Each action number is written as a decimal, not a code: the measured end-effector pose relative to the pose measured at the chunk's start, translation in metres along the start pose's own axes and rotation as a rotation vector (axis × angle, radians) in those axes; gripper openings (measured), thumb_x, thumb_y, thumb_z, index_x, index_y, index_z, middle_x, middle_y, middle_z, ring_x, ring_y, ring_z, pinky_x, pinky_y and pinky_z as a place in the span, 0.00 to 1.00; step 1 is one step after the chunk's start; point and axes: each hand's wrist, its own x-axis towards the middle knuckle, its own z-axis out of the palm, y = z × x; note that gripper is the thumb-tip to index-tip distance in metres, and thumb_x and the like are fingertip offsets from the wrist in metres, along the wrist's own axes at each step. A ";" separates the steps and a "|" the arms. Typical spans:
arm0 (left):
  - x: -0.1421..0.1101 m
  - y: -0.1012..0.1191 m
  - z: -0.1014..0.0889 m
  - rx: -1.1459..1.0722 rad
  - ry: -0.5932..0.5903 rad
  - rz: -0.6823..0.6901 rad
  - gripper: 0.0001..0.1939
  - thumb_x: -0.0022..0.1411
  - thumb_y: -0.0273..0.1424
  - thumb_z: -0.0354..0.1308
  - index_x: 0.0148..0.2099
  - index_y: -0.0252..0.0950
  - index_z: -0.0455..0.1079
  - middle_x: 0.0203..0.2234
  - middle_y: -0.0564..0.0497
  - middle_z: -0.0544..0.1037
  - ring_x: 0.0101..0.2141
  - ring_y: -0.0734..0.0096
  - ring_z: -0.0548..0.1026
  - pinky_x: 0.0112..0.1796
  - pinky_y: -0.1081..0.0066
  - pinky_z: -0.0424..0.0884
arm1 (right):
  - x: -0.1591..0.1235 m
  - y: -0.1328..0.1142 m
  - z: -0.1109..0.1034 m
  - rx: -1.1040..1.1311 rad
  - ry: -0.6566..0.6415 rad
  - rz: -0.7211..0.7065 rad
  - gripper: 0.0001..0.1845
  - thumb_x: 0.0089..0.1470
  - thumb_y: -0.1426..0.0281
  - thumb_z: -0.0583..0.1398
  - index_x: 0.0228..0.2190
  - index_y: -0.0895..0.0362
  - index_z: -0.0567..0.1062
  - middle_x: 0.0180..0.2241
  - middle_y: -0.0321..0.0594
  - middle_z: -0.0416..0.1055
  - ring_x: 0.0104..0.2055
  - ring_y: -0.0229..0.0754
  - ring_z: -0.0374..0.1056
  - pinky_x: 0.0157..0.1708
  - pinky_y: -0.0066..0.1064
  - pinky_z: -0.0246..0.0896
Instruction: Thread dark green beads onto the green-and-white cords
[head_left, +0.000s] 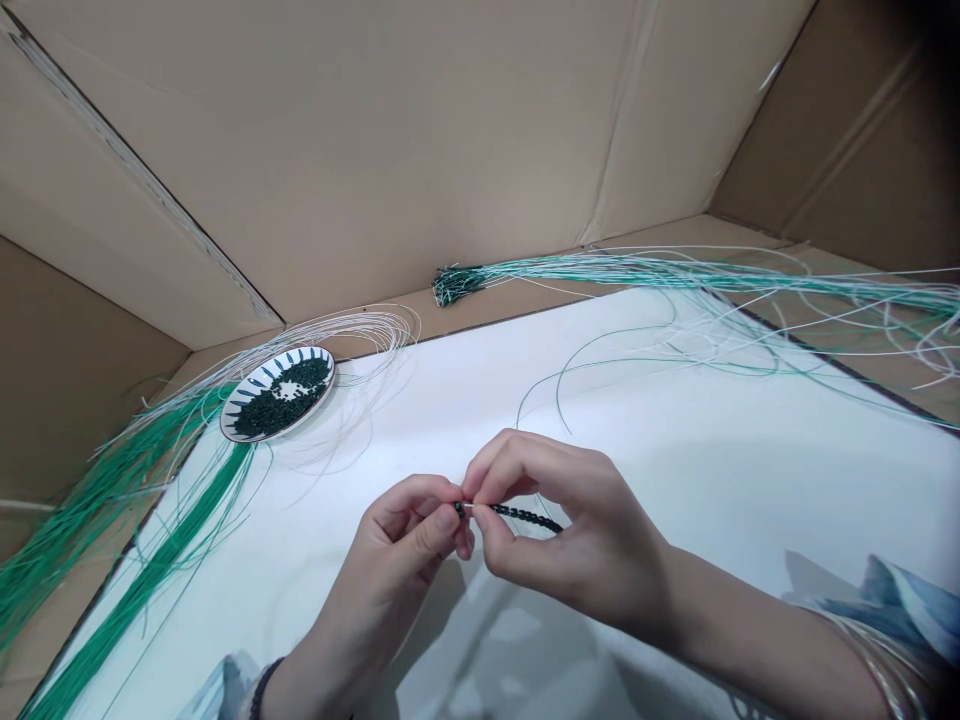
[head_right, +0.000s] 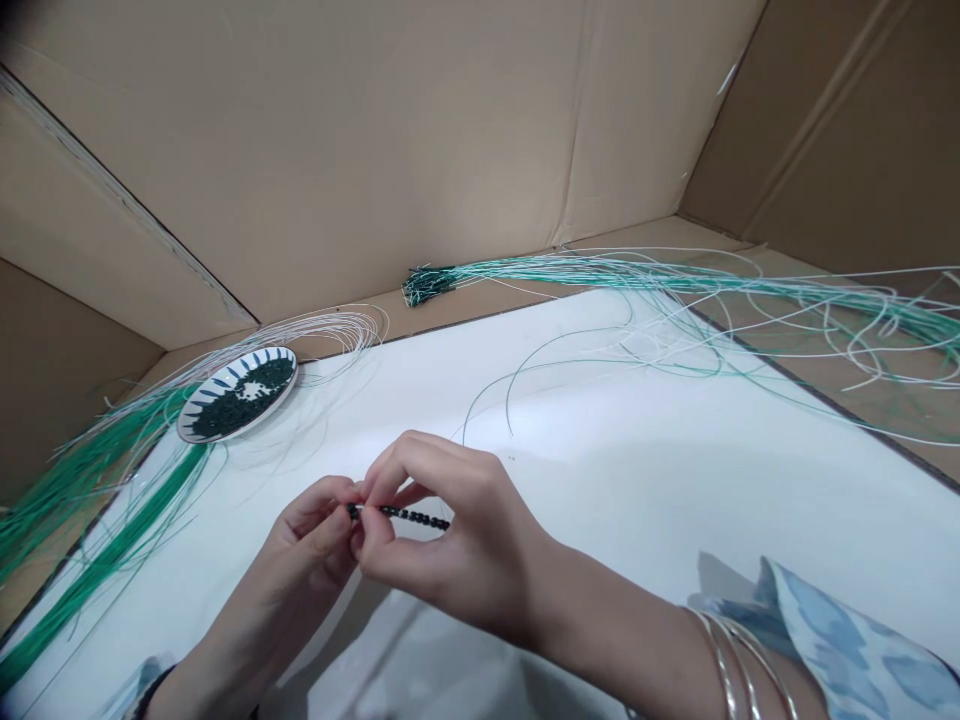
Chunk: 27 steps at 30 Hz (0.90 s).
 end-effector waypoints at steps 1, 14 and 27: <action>0.000 0.001 0.000 -0.005 0.002 0.001 0.09 0.48 0.37 0.78 0.31 0.42 0.84 0.21 0.55 0.79 0.26 0.75 0.74 0.31 0.78 0.70 | 0.000 0.000 0.000 -0.001 0.005 -0.008 0.10 0.50 0.83 0.61 0.25 0.56 0.70 0.30 0.38 0.75 0.30 0.36 0.72 0.32 0.26 0.71; -0.002 0.000 -0.001 -0.023 -0.011 -0.013 0.09 0.49 0.37 0.77 0.32 0.42 0.85 0.21 0.54 0.79 0.25 0.76 0.73 0.30 0.79 0.70 | 0.001 -0.003 0.001 -0.012 0.009 -0.001 0.11 0.48 0.83 0.60 0.24 0.56 0.69 0.29 0.38 0.75 0.30 0.35 0.72 0.30 0.24 0.70; -0.003 -0.001 0.000 0.017 -0.012 -0.016 0.09 0.49 0.39 0.77 0.31 0.43 0.83 0.21 0.55 0.79 0.26 0.76 0.73 0.32 0.78 0.70 | 0.001 -0.003 -0.001 -0.047 -0.022 -0.041 0.11 0.50 0.84 0.60 0.26 0.56 0.70 0.29 0.36 0.73 0.31 0.36 0.70 0.35 0.27 0.70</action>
